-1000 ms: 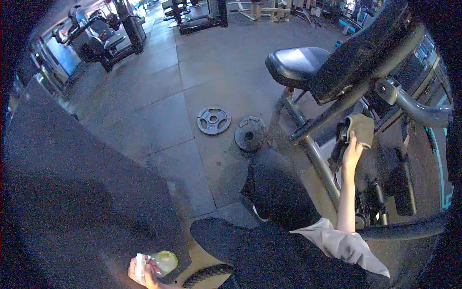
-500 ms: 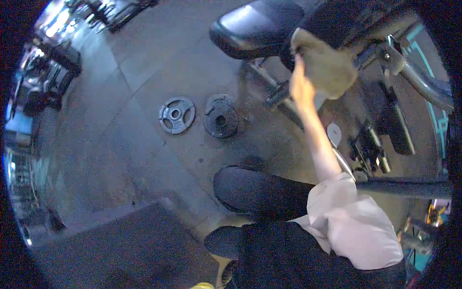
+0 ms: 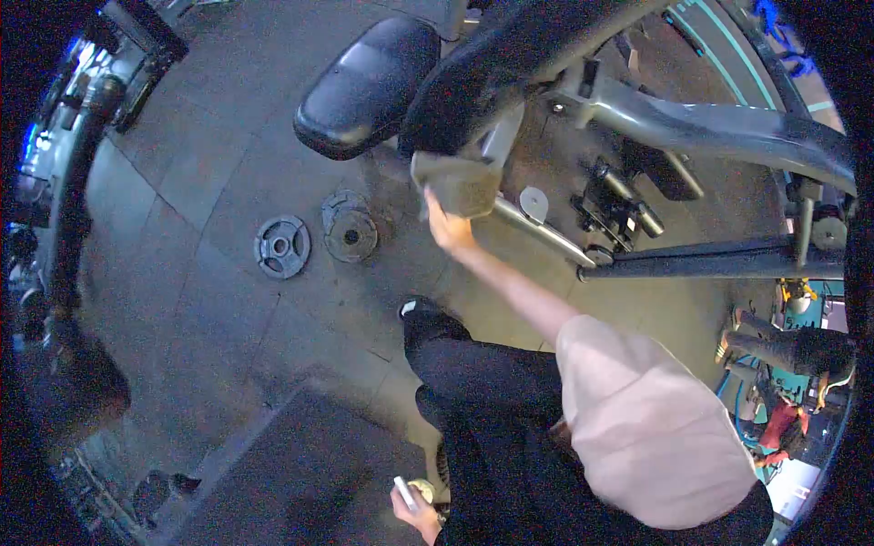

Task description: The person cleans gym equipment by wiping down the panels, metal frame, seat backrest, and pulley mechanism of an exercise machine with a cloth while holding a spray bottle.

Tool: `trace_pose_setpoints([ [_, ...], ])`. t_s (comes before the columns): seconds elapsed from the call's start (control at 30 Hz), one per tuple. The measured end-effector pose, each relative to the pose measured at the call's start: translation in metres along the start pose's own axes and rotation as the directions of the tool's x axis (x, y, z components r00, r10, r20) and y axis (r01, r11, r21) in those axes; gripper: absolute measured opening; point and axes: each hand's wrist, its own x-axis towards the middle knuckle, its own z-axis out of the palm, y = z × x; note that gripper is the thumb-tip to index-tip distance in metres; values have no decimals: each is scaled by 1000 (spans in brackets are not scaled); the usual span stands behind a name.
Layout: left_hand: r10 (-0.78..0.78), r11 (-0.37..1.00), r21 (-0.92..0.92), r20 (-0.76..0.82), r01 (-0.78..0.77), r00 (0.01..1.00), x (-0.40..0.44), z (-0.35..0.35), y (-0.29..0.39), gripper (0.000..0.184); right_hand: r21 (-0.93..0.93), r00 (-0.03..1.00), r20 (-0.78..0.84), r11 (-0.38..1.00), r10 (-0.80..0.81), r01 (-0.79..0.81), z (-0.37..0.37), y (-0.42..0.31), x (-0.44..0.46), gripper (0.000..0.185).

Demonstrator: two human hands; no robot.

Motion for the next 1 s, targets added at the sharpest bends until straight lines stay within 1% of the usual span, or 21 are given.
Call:
trace_pose_setpoints([
  [0.07,162,984,62,77,-167,984,-6,3,46,20,-120,962,208,981,176,-153,-19,-11,-29,34],
  [0.1,142,989,30,108,-146,984,-10,-7,55,20,-114,938,301,983,172,-144,-33,-8,-48,34],
  [0.13,80,992,-105,30,-76,996,-9,-5,51,22,-111,907,390,986,159,-125,-46,2,-59,33],
  [0.17,16,969,-247,-49,-28,999,-9,-3,46,24,4,954,299,1000,-11,10,-46,34,-83,33],
  [0.2,111,967,-218,-92,-129,990,-5,-16,30,26,-145,804,506,950,313,-278,-68,25,-104,36],
  [0.27,148,966,-203,-78,-161,986,0,-36,35,31,-200,727,514,888,455,-414,-108,-25,-141,38],
  [0.3,-86,934,-354,-76,54,993,2,-31,53,27,-224,769,495,915,405,-337,-121,-8,-158,39],
  [0.33,-9,938,-346,-54,-10,999,8,-33,39,24,-246,805,480,934,348,-257,-129,21,-175,41],
  [0.37,62,935,-348,-35,-70,997,6,-26,25,21,-321,794,492,922,358,-217,-148,40,-183,41],
  [0.4,13,942,-336,-25,-21,1000,0,-21,31,19,-402,775,502,897,385,-185,-165,50,-198,42],
  [0.5,-93,949,-295,68,109,993,-17,-13,62,12,-483,558,636,839,533,-250,-232,-28,-203,48],
  [0.57,-16,926,-372,130,64,991,-19,-9,52,14,-847,273,422,483,865,-222,-270,-23,-205,54],
  [0.63,-116,856,-467,247,223,962,-17,-6,24,22,-791,300,497,568,814,-228,-331,36,-229,57],
  [0.7,-203,822,-462,310,333,929,-19,-6,19,26,-910,95,387,396,917,-126,-367,10,-219,52],
  [0.77,-183,859,-394,359,326,915,-21,-1,24,25,-851,269,499,524,824,-27,-418,27,-226,49],
  [0.83,-127,948,-225,388,227,913,-21,5,68,26,-939,496,315,343,809,36,-432,-11,-218,42],
  [0.87,-116,975,-130,404,183,907,-23,7,95,26,-907,715,395,370,577,202,-438,-18,-220,38],
  [0.9,-45,999,47,425,28,904,-20,6,118,25,-863,838,468,348,280,366,-441,-23,-224,35],
  [0.93,-42,991,129,451,-19,891,-10,9,123,24,-827,886,444,443,134,347,-438,-26,-218,31],
  [0.97,153,946,187,459,-264,875,-6,16,161,22,-771,912,409,529,-14,354,-436,-29,-212,28],
  [1.0,-83,975,223,454,-23,887,-10,27,216,22,-660,945,317,733,73,164,-425,-34,-208,26],
])
